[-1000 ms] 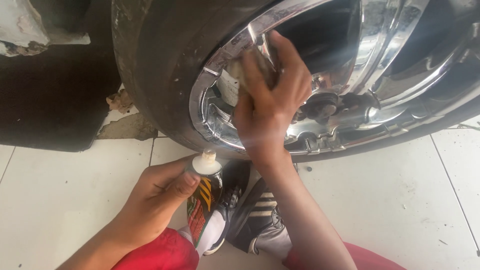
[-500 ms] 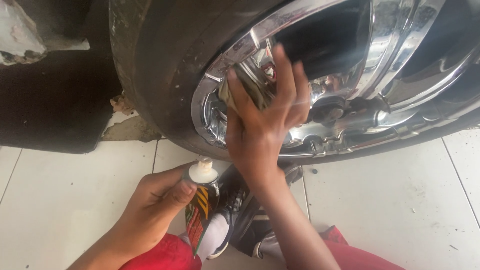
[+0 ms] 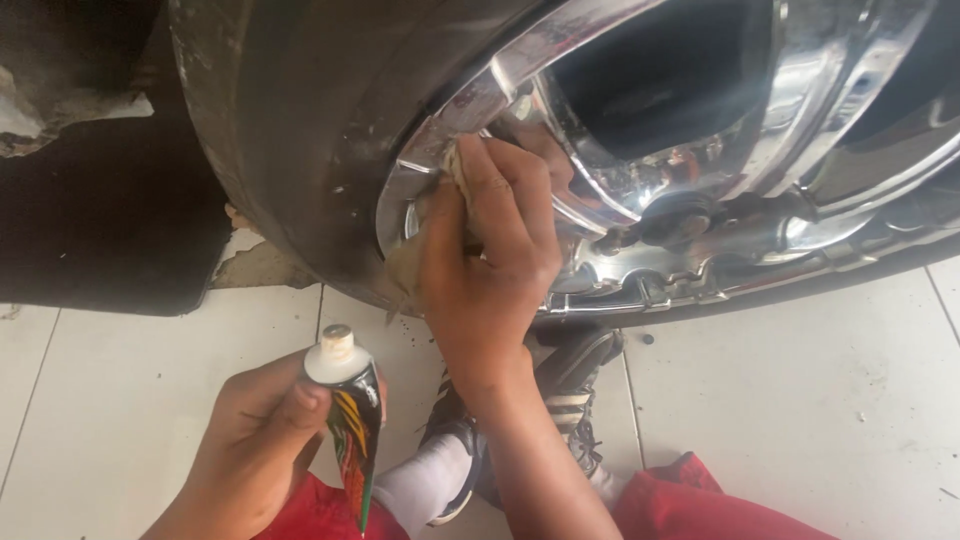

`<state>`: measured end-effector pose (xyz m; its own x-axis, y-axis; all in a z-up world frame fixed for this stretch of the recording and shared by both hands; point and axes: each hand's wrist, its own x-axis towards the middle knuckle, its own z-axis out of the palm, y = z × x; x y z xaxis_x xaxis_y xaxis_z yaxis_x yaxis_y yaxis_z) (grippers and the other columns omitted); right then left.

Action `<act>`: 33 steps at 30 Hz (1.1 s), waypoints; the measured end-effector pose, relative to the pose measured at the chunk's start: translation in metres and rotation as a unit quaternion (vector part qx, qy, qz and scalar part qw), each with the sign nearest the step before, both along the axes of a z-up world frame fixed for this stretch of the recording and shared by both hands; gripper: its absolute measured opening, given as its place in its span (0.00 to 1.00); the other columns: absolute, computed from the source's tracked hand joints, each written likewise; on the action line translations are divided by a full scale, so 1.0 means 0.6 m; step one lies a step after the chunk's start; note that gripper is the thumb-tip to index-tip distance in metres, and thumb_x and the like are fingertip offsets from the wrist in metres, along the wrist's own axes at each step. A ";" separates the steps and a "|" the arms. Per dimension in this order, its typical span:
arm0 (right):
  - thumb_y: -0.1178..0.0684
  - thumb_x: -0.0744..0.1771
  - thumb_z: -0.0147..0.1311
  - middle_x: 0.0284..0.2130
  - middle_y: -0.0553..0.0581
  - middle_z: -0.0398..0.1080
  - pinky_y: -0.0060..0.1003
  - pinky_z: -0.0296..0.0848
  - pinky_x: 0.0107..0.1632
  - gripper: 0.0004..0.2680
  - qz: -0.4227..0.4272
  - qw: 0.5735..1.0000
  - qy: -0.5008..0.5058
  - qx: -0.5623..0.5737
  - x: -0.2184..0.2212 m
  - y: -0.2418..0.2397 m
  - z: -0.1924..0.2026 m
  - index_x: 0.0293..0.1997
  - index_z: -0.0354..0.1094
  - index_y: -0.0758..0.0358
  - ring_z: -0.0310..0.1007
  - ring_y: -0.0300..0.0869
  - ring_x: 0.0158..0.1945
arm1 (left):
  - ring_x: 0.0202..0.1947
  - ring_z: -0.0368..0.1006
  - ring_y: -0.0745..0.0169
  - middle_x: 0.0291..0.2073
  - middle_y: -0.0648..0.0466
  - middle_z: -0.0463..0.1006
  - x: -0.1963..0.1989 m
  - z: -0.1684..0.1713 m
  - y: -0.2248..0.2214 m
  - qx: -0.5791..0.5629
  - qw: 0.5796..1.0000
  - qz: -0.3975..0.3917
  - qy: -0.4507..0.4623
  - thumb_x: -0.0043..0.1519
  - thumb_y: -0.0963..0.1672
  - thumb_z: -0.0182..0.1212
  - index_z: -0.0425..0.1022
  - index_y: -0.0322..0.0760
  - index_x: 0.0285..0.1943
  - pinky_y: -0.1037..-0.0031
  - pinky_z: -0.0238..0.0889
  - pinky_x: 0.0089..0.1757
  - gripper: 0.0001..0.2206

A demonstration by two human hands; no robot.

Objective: Cleaning and polishing a chrome car rim using a rag and polishing paste.

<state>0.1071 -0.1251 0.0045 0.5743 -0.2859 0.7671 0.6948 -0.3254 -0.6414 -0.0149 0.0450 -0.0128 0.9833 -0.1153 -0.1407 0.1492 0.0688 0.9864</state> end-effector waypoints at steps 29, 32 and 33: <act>0.69 0.70 0.50 0.45 0.56 0.71 0.26 0.73 0.44 0.19 0.187 0.967 0.139 0.099 -0.045 -0.016 -0.041 0.71 0.61 0.63 0.72 0.33 0.41 | 0.30 0.80 0.55 0.29 0.42 0.83 0.015 0.037 -0.053 -0.056 0.996 -0.069 -0.012 0.71 0.56 0.48 0.75 0.22 0.46 0.69 0.71 0.32 0.28; 0.68 0.68 0.48 0.44 0.55 0.71 0.25 0.72 0.41 0.21 0.167 0.967 0.166 0.094 -0.037 -0.009 -0.016 0.71 0.59 0.63 0.71 0.32 0.38 | 0.29 0.80 0.55 0.29 0.42 0.83 0.014 0.028 -0.042 -0.051 0.997 -0.055 -0.030 0.71 0.55 0.48 0.75 0.22 0.46 0.69 0.71 0.32 0.27; 0.68 0.66 0.48 0.44 0.55 0.70 0.26 0.71 0.40 0.22 0.143 0.969 0.181 0.088 -0.033 0.000 -0.012 0.71 0.58 0.64 0.70 0.33 0.37 | 0.28 0.81 0.53 0.29 0.41 0.82 0.011 0.026 -0.035 -0.055 0.997 -0.041 -0.030 0.71 0.55 0.49 0.74 0.22 0.47 0.68 0.72 0.31 0.26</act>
